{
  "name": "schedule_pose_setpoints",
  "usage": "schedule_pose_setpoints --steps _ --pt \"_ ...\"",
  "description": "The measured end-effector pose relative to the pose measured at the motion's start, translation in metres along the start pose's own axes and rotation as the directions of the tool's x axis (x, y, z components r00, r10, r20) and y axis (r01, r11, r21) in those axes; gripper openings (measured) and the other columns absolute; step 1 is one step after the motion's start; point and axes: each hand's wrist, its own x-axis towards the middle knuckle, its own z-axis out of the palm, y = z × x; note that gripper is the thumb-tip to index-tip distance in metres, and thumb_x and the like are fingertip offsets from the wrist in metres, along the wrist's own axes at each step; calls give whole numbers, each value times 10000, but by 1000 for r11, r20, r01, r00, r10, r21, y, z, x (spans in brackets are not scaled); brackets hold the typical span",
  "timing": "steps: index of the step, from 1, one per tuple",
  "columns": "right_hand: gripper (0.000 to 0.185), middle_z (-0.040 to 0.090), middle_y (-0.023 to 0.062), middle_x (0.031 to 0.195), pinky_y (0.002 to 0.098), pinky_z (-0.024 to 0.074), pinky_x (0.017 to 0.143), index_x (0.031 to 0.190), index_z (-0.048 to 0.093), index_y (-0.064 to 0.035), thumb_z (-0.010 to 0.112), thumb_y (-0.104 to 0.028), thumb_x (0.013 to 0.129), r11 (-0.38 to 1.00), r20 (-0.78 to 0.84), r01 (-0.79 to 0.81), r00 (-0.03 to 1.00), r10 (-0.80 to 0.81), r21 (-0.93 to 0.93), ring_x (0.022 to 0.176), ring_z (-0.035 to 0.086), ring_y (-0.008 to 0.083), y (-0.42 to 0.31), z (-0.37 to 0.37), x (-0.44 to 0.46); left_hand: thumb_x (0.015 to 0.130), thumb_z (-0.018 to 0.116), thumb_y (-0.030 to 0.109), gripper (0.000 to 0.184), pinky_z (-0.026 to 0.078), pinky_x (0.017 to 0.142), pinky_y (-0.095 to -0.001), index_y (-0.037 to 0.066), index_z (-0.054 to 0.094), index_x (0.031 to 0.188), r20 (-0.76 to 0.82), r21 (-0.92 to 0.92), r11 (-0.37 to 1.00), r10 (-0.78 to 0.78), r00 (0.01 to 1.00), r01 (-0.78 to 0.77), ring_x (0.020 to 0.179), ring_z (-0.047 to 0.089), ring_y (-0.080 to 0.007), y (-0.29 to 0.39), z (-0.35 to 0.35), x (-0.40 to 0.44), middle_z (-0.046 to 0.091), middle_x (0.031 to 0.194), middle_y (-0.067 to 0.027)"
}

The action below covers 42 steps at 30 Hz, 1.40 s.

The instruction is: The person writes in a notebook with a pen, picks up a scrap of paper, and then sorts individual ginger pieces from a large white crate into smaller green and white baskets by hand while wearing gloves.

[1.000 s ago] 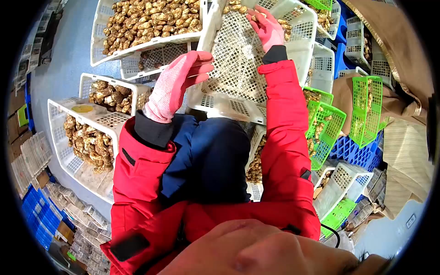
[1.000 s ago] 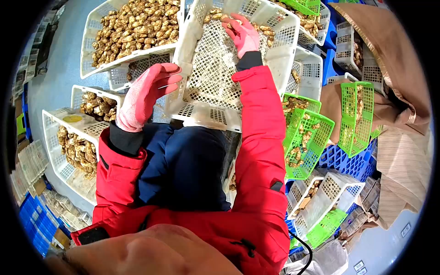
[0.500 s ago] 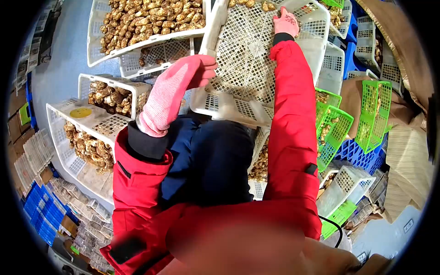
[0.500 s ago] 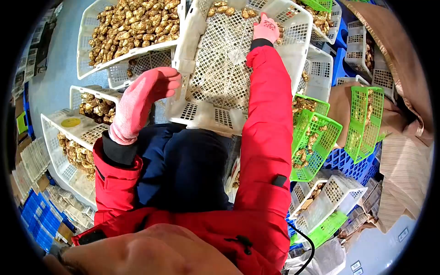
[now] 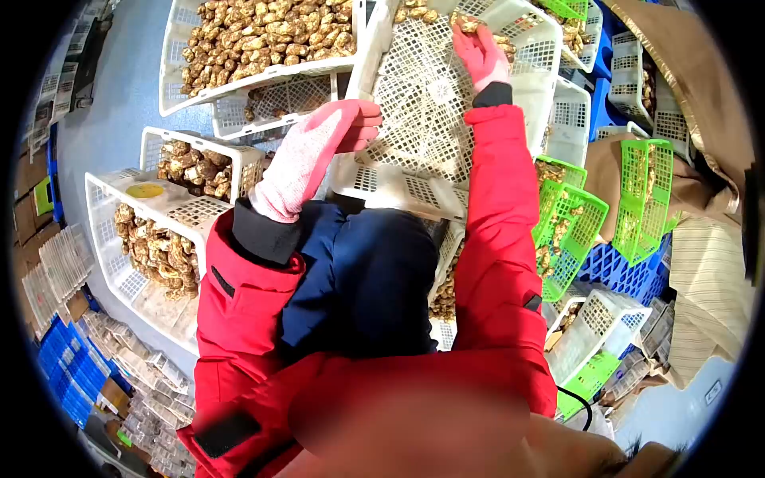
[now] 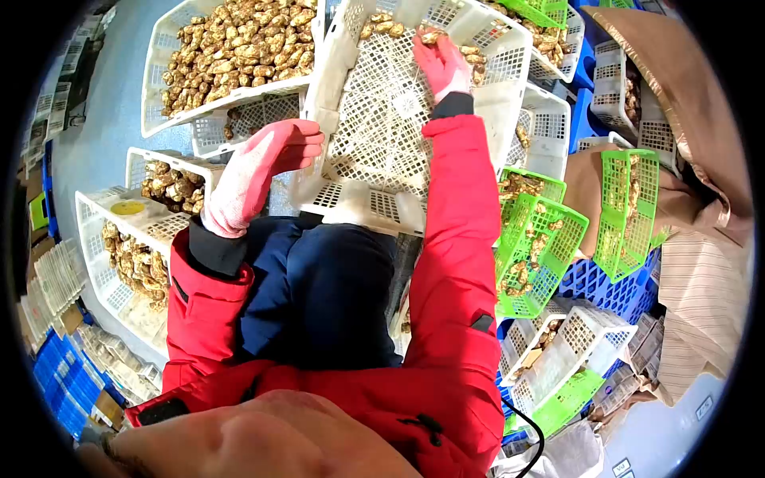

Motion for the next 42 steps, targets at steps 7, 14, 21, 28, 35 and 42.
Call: schedule_pose_setpoints --steps 7,14,21,28,35,42 --pt "425 497 210 1148 319 481 802 1240 369 -3 549 -134 879 998 128 67 989 -68 15 948 549 239 -6 63 -28 943 402 311 407 432 888 -310 -19 503 1158 30 7 1000 5 1000 -6 984 564 -184 -3 4 -6 575 1099 -128" --pt "401 570 166 1033 236 489 747 1213 416 20 546 -163 880 922 146 97 988 -44 -376 871 592 192 -3 99 -56 938 405 330 415 429 877 -297 -11 519 1145 38 30 999 33 999 -34 959 565 -165 -7 -1 -14 586 1072 -105" --pt "425 600 159 997 244 481 753 1218 429 12 573 -155 855 877 157 -126 962 222 -464 862 604 181 32 159 -97 942 395 327 413 428 876 -300 -8 510 1153 42 52 998 44 998 -47 959 563 -168 -9 1 -18 585 1061 -103" --pt "438 559 165 1091 251 457 812 1274 363 -25 496 -233 912 930 188 -183 949 251 -317 963 570 198 38 156 -108 941 398 309 402 432 875 -304 -26 512 1131 2 -51 998 23 1000 -23 965 565 -185 -2 -2 -15 580 1068 -122" --pt "340 589 133 983 187 469 693 1200 469 -25 508 -186 903 930 71 -214 967 245 -297 871 590 165 44 125 -97 936 406 330 410 428 863 -288 2 506 1161 -18 -9 1000 23 1000 -23 973 557 -158 -4 -7 -9 577 1090 -91" --pt "481 549 142 1087 255 463 807 1302 328 -63 516 -254 902 931 88 -243 957 275 -271 949 567 188 41 150 -100 932 413 337 420 420 871 -286 11 484 1187 -121 -198 979 20 992 -44 1005 547 -168 -1 -15 -5 557 1134 -100"
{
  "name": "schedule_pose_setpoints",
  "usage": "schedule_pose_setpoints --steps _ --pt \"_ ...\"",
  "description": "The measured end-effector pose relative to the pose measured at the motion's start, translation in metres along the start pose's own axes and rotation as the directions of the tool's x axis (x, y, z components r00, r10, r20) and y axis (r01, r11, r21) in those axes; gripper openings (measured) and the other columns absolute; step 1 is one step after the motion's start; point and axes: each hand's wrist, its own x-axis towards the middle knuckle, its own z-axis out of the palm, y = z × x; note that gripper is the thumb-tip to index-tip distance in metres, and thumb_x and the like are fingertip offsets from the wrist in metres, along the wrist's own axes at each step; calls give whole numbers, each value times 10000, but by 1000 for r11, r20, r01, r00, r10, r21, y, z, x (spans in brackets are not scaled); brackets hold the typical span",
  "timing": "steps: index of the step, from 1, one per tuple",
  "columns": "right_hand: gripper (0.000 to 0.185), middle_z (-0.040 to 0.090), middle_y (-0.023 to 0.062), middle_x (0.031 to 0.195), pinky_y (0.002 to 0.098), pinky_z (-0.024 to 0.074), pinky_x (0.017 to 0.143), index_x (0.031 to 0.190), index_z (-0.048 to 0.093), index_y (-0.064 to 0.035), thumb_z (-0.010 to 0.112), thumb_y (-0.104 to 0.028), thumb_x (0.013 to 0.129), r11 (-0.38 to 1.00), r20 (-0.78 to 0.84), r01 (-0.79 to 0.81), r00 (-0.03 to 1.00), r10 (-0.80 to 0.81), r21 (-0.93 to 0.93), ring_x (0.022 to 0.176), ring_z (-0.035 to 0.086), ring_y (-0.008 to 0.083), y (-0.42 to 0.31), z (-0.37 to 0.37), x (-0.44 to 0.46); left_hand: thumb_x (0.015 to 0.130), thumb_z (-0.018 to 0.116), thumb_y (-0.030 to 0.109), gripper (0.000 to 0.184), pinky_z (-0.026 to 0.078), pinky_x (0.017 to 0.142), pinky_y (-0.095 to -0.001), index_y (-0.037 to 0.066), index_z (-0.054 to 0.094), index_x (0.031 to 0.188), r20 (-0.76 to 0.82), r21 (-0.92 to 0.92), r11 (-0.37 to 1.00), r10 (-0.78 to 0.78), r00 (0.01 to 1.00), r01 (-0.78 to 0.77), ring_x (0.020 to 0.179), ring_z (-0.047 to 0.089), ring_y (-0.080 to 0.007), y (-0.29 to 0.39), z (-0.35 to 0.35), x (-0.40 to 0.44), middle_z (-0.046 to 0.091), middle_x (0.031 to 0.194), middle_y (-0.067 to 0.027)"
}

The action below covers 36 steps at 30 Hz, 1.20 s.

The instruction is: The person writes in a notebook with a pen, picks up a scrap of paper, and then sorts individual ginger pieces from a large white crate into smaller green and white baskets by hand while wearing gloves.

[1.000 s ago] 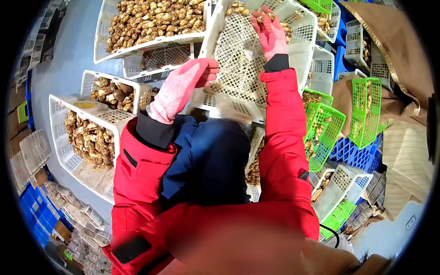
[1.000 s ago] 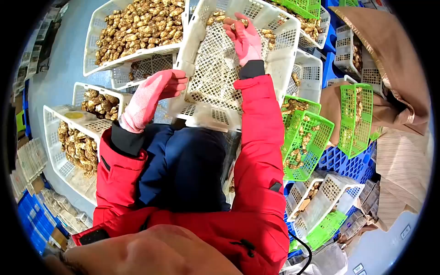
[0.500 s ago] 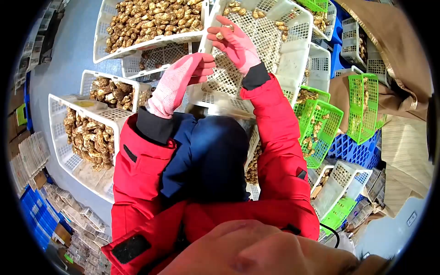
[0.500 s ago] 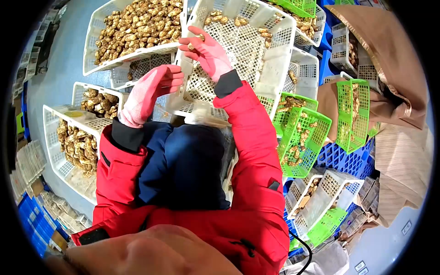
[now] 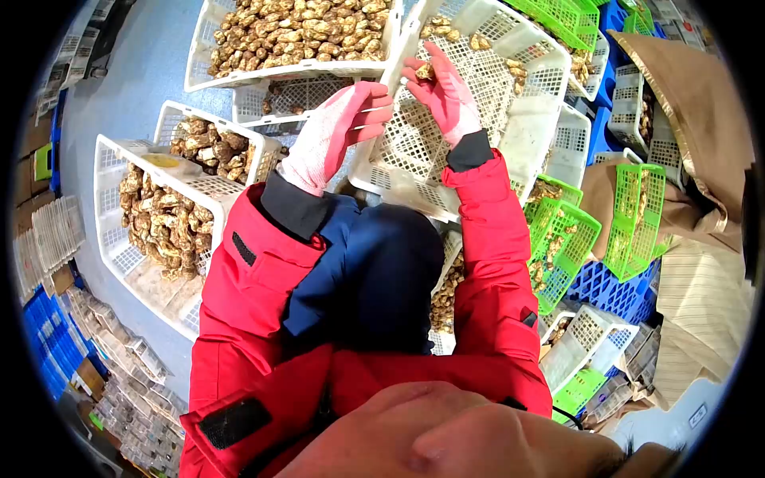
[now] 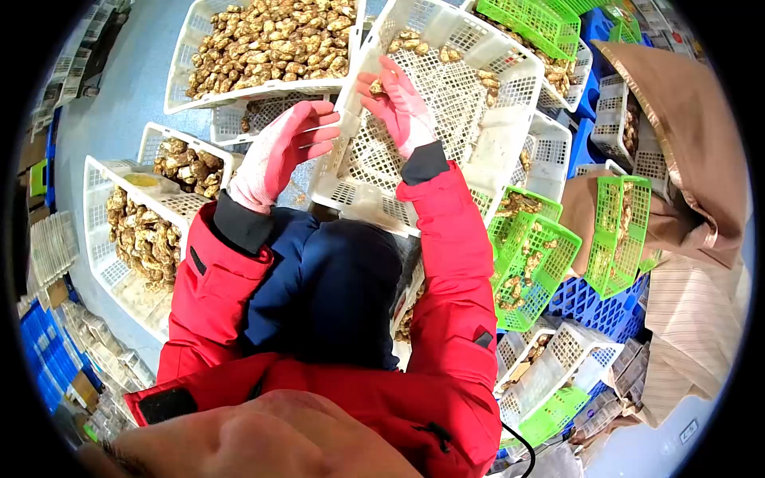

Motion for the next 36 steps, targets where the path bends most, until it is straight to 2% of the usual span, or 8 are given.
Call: schedule_pose_setpoints --steps 8,15,19,22,24,28,32,36 --pt "388 583 151 989 192 465 676 1249 386 -14 507 -122 896 995 20 -11 1000 13 -98 815 586 153 0 -20 10 943 387 331 425 434 866 -291 -9 490 1176 102 37 999 -36 994 32 989 560 -179 -1 -1 3 565 1111 -114" --pt "440 574 161 1005 219 488 716 1254 350 2 537 -107 871 961 -295 275 916 -273 -36 810 594 175 -1 -11 13 941 405 309 401 446 848 -277 -18 517 1143 106 51 997 -56 993 51 969 570 -163 -1 3 3 587 1064 -109" --pt "596 537 105 1043 242 429 835 1304 308 41 604 -103 808 882 58 269 962 -268 -386 953 525 135 9 30 37 939 411 295 386 448 832 -264 -13 519 1144 137 36 998 -54 989 49 961 571 -149 -5 0 7 587 1066 -102" --pt "420 577 99 1084 282 436 848 1200 491 -36 576 -170 811 500 188 340 925 -331 -796 975 563 185 -12 43 75 937 415 288 373 444 824 -250 -3 516 1149 127 53 998 -24 992 17 940 567 -128 -2 1 2 586 1054 -75" --pt "320 594 104 1052 326 442 851 1110 572 -109 556 -188 800 -43 287 294 877 -385 -955 962 571 244 -27 37 107 937 413 291 371 441 824 -247 3 515 1148 86 100 994 -45 995 36 934 564 -122 3 -1 0 584 1045 -61" --pt "247 599 71 1043 368 385 898 1024 612 -180 550 -251 796 -650 475 322 877 -68 -688 1022 533 228 -3 42 160 943 388 298 363 430 821 -240 21 517 1138 122 137 990 18 992 -35 933 552 -112 2 -7 2 577 1044 -43" --pt "183 640 46 882 387 387 858 807 654 -153 503 -256 823 -945 284 111 958 20 -306 927 564 212 41 29 190 939 390 308 361 435 799 -237 32 534 1122 141 19 998 48 989 -52 908 559 -108 -6 -13 10 588 1014 -31" --pt "245 646 68 738 424 409 767 723 676 -157 459 -206 826 -971 330 -28 938 -109 -239 763 617 239 65 29 207 933 414 295 352 443 783 -229 27 542 1123 124 -5 996 85 989 -85 897 566 -110 -6 -17 13 595 1010 -36"
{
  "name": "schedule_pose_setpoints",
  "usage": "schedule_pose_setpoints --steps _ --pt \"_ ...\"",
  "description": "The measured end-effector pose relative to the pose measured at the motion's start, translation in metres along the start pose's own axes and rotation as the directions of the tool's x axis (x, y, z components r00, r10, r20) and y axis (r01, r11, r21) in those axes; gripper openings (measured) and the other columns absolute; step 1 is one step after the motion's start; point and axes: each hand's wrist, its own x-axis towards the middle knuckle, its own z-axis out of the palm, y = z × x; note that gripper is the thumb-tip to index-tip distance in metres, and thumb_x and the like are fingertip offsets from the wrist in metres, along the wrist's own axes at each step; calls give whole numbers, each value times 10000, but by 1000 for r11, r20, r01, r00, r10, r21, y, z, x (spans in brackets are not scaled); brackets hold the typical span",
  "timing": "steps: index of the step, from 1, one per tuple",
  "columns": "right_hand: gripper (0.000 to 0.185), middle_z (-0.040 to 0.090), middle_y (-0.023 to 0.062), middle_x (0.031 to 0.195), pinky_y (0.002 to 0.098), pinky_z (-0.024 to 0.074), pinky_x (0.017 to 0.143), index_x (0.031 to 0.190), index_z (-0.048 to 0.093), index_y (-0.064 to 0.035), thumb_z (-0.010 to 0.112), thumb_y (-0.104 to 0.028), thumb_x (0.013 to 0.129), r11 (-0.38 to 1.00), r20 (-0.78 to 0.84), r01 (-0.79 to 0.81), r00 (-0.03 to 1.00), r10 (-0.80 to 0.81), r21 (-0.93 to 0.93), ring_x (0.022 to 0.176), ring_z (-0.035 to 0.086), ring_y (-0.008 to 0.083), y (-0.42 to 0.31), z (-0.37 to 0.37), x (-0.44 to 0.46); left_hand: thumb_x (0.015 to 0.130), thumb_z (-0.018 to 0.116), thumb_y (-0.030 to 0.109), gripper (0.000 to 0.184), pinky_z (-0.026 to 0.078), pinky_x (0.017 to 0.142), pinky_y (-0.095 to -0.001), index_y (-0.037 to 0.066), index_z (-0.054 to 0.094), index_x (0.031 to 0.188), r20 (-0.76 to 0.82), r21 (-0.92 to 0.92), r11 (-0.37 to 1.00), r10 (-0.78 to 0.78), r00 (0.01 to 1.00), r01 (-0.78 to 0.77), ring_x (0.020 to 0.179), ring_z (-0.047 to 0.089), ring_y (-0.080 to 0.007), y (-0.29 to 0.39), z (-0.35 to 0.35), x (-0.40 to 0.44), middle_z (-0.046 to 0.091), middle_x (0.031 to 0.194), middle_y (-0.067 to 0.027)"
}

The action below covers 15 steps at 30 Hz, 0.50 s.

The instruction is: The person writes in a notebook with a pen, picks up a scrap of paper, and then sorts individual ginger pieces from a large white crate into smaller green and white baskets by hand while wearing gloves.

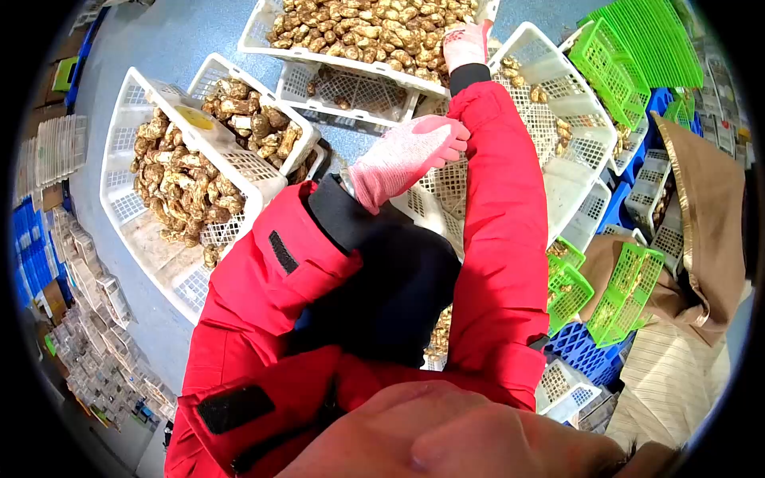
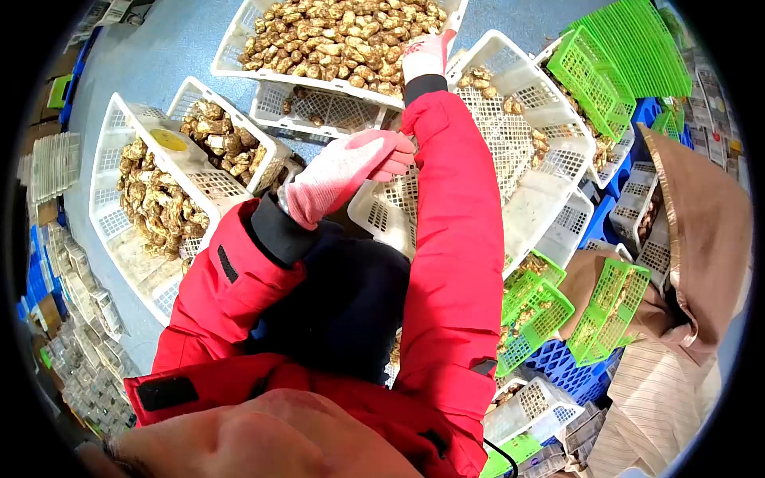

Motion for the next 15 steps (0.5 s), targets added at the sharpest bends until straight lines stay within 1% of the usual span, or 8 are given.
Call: schedule_pose_setpoints --steps 1,4,6,8,10,12,14,15 --pt "234 654 60 740 404 414 745 737 684 -164 466 -194 817 997 -85 73 994 -72 15 740 627 240 6 4 0 929 426 291 356 445 782 -230 18 538 1129 -27 -25 999 -31 999 30 899 566 -111 0 -1 0 594 1017 -45" --pt "186 658 67 767 391 417 748 741 683 -163 515 -228 789 992 26 92 995 -94 83 757 630 237 15 19 11 926 432 294 363 447 782 -234 12 536 1130 -2 -57 998 -7 1000 7 900 566 -114 0 -2 1 594 1017 -50" --pt "252 648 98 840 384 434 759 889 660 -146 604 -346 747 945 132 32 988 -79 325 860 609 265 38 -20 6 927 426 299 367 448 783 -237 10 535 1126 -18 -30 1000 -10 1000 9 898 564 -118 1 -1 0 592 1010 -53" --pt "350 633 125 920 378 442 793 1009 620 -124 575 -387 782 693 -86 -71 978 189 717 928 589 282 45 -21 -3 929 421 297 366 448 785 -238 9 534 1126 -24 -20 1000 -20 999 20 896 563 -120 -1 -2 2 591 1005 -52" --pt "412 605 137 1037 370 446 825 1107 566 -120 532 -406 812 529 73 -91 996 55 844 947 581 295 42 -63 -13 934 410 290 360 448 782 -237 7 531 1121 9 -63 998 28 1000 -27 894 561 -116 0 0 1 590 994 -51" --pt "425 602 126 1042 376 447 825 1129 555 -141 527 -422 812 579 10 -7 1000 -2 815 942 584 299 16 -71 -13 936 406 291 361 447 781 -235 4 530 1118 1 -97 995 30 1000 -30 895 562 -114 -5 0 5 589 992 -50" --pt "417 599 114 1044 380 445 824 1109 558 -147 522 -440 815 765 138 39 977 -166 643 927 591 297 -7 -79 -9 939 393 291 361 449 779 -231 1 533 1103 -25 -101 995 3 1000 -5 879 571 -112 5 -2 2 592 983 -46" --pt "381 605 123 992 382 463 777 1058 563 -137 532 -429 815 805 -18 155 984 -176 573 895 602 280 -19 -74 -12 941 386 284 356 450 778 -231 2 534 1100 -41 -110 994 8 999 -12 873 575 -112 7 -4 0 593 980 -46"
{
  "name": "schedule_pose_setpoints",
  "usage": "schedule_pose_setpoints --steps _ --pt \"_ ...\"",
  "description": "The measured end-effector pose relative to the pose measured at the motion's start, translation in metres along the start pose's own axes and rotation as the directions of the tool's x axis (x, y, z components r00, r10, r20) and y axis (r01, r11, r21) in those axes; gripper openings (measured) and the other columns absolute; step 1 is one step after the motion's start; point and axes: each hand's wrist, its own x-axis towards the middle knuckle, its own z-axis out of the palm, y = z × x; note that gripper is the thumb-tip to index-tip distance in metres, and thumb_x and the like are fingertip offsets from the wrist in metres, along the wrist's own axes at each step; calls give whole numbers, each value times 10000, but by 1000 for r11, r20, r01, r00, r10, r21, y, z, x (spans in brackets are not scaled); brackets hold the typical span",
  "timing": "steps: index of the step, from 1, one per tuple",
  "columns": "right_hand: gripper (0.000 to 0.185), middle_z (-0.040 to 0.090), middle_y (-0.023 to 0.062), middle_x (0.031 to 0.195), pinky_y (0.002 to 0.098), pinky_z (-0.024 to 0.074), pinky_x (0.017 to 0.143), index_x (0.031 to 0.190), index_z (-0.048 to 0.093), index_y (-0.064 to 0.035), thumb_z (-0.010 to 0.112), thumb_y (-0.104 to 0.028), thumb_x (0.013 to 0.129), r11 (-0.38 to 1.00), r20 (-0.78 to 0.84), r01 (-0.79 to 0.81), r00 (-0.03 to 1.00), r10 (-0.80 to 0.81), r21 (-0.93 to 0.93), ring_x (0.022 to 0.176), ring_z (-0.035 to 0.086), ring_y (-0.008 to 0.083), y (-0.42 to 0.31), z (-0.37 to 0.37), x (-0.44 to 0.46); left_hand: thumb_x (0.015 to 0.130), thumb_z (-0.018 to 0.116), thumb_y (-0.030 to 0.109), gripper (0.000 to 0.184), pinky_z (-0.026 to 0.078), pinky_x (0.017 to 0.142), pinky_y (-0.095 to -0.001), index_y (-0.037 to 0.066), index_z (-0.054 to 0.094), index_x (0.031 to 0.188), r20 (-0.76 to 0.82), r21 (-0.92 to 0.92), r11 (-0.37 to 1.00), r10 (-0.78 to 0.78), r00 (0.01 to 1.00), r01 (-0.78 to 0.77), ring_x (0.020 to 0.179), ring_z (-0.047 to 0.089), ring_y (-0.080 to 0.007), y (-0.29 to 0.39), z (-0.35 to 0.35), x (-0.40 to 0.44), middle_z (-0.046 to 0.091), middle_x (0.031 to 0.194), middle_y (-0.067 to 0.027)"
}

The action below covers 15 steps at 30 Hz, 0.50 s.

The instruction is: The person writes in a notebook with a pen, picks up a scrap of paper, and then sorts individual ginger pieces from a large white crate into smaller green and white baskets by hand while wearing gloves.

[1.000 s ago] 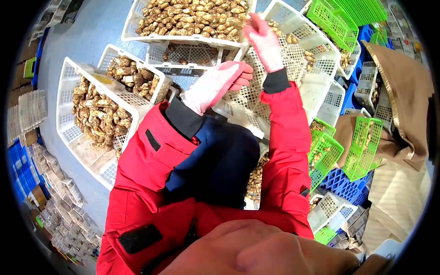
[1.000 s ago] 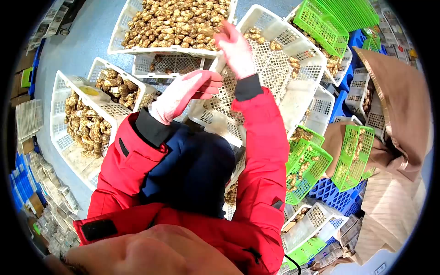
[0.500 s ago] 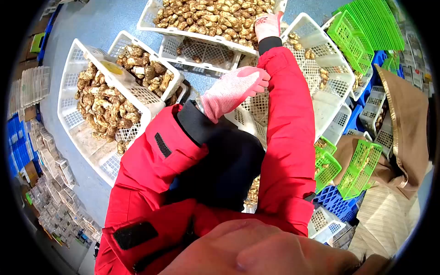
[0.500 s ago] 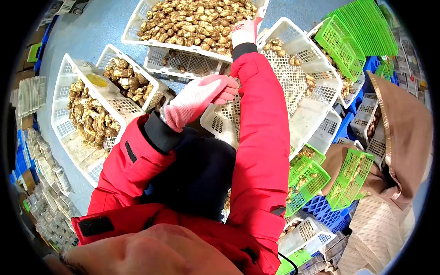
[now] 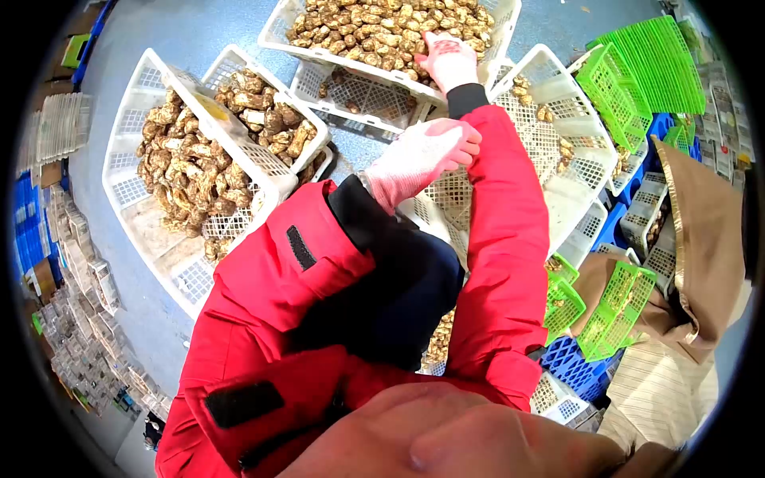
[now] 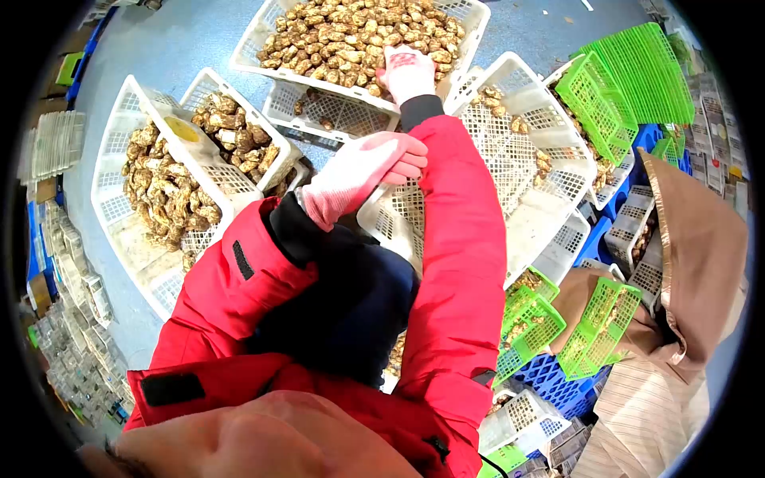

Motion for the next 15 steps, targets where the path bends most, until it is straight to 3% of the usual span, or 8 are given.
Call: schedule_pose_setpoints --steps 3,5,8,9,11,12,14,15 --pt "222 612 107 859 379 489 670 917 601 -111 552 -285 788 995 -119 -6 993 -5 -96 840 616 263 -5 22 8 947 349 245 335 453 771 -228 8 540 1087 -49 30 999 17 999 -15 859 586 -113 6 -3 -6 598 972 -44" --pt "205 621 104 902 381 486 710 925 614 -120 517 -213 770 990 46 -69 996 75 -126 863 611 257 -4 29 18 947 339 235 333 453 770 -228 9 540 1087 -57 75 997 26 998 -22 863 588 -114 7 -2 -7 598 972 -44" --pt "304 634 98 969 359 474 773 1013 622 -152 506 -274 760 937 -75 -209 968 239 280 866 609 284 6 7 -4 939 376 260 345 453 781 -241 5 535 1107 -93 33 999 36 995 -33 880 589 -133 8 0 -7 601 994 -63" --pt "322 642 91 968 342 493 678 1075 609 -113 531 -218 780 882 -74 -168 972 222 441 827 626 213 7 -13 -16 937 386 260 346 453 786 -248 1 533 1113 -112 7 999 50 992 -50 884 589 -141 9 0 -8 602 1008 -76" --pt "282 632 72 876 270 493 627 1060 583 -73 519 -184 809 420 95 -160 981 172 893 742 616 153 -2 -49 -45 933 406 248 345 456 795 -263 -16 527 1120 -177 11 983 182 967 -183 879 589 -159 9 1 -8 603 1025 -102" --pt "288 602 45 839 240 462 611 1084 558 -65 547 -177 819 177 234 -247 968 92 953 713 570 107 -6 -53 -60 933 412 235 346 459 794 -278 -35 519 1122 -258 -44 953 278 925 -299 870 590 -177 12 9 -11 605 1024 -129" --pt "233 572 34 835 212 460 599 1062 527 -46 526 -120 841 -363 403 -413 909 -108 835 677 549 92 -10 -41 -88 933 421 235 347 460 784 -285 -41 516 1121 -295 -7 922 368 881 -388 871 583 -175 23 16 -18 601 1009 -142" --pt "242 568 35 848 212 459 603 1072 517 -44 522 -129 846 -502 425 -449 889 -171 739 688 547 96 -12 -31 -99 932 426 238 347 460 780 -285 -39 517 1119 -282 7 908 404 871 -419 873 580 -172 25 16 -20 598 1006 -144"
